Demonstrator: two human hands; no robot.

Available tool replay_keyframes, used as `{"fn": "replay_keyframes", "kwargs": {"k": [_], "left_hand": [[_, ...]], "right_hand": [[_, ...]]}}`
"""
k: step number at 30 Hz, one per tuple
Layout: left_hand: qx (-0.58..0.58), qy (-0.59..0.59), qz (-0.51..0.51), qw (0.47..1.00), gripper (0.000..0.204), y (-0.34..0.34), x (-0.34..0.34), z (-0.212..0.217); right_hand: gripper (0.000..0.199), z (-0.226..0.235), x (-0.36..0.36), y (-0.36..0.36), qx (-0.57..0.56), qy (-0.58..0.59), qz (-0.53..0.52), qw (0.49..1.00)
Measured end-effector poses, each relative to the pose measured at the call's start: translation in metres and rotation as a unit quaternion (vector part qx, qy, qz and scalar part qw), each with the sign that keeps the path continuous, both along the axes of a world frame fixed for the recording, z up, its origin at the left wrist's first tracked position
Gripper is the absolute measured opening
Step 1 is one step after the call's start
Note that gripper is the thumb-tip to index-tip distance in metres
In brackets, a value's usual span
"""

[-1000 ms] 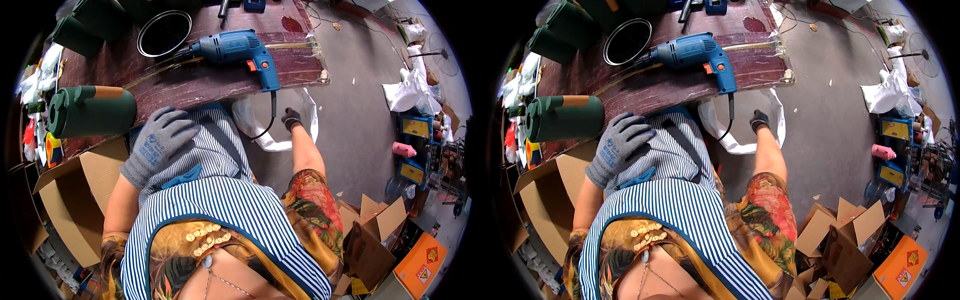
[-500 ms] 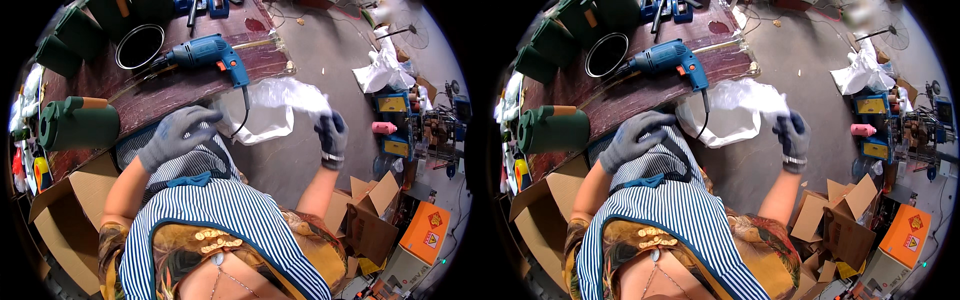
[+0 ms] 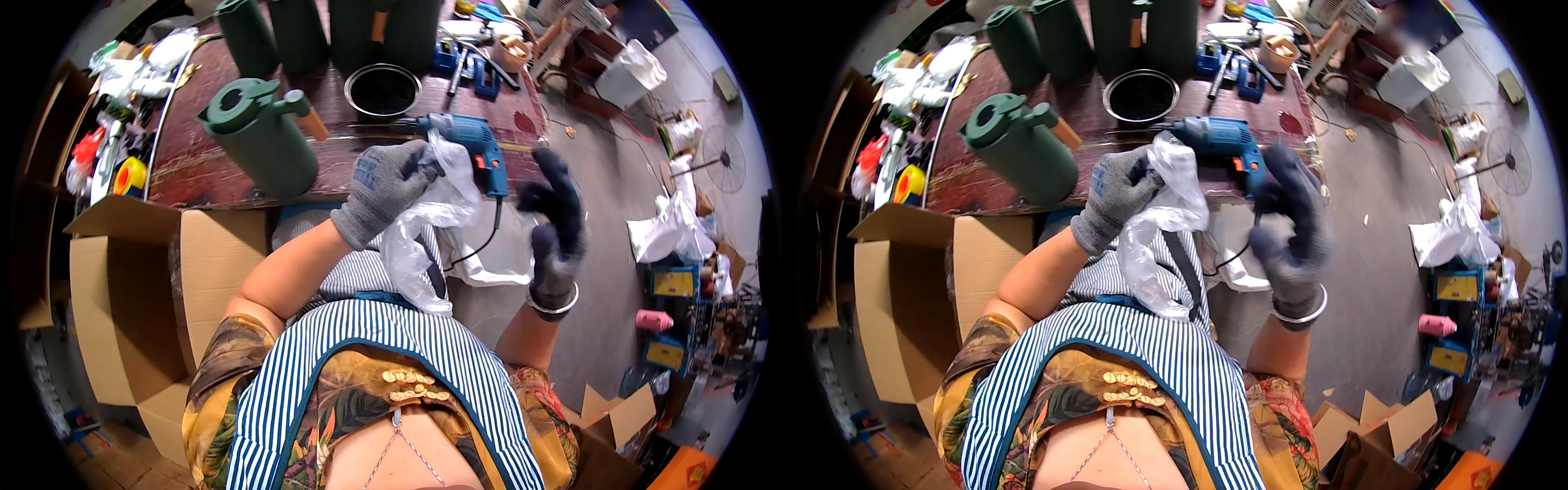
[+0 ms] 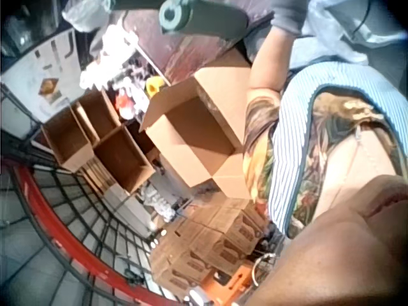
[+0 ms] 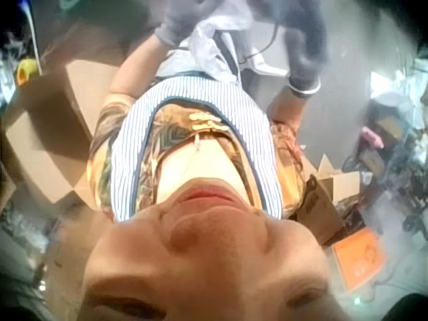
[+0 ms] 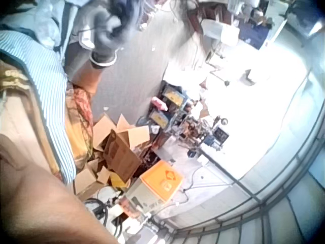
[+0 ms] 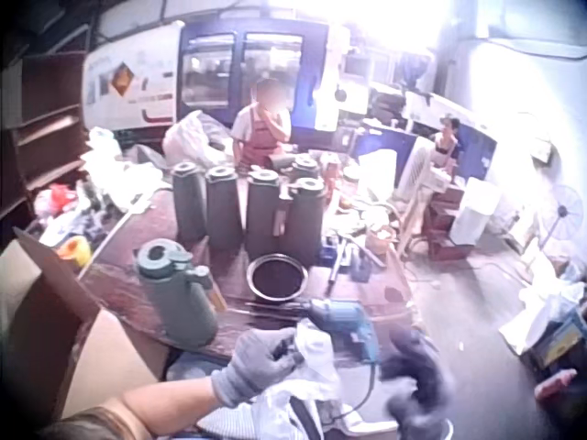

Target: The person assembles green plastic jugs by using a power drill to attach wooden handles, placing each assembly into a plastic bag, and then putting the bagged jug into a large cardboard box.

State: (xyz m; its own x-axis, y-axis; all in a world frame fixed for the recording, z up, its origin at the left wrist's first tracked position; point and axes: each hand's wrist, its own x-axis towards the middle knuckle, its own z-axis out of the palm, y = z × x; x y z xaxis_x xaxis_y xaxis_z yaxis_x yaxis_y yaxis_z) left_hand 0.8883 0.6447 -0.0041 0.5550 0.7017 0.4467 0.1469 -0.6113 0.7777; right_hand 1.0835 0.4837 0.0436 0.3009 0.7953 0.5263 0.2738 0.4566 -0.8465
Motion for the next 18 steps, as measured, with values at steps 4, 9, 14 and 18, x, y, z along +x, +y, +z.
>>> {"fn": "replay_keyframes", "kwargs": {"k": [4,9,14,18], "left_hand": [[-0.142,-0.023,-0.006,0.99,0.041,-0.009,-0.041,0.024],[-0.195,-0.166,0.061,0.965,0.047,-0.002,-0.07,0.011],[0.14,-0.367,0.017,0.92,0.059,-0.002,-0.096,0.059],[0.161,-0.299,0.016,0.94,0.048,0.022,-0.086,0.095]], "right_hand": [[0.064,-0.002,-0.033,0.085,0.064,-0.287,-0.024,0.955],[0.049,-0.033,-0.016,0.099,0.075,0.399,0.162,0.899],[0.044,-0.024,-0.037,0.096,0.11,0.381,0.146,0.906],[0.056,-0.025,-0.042,0.092,0.131,0.136,0.032,0.982]]}}
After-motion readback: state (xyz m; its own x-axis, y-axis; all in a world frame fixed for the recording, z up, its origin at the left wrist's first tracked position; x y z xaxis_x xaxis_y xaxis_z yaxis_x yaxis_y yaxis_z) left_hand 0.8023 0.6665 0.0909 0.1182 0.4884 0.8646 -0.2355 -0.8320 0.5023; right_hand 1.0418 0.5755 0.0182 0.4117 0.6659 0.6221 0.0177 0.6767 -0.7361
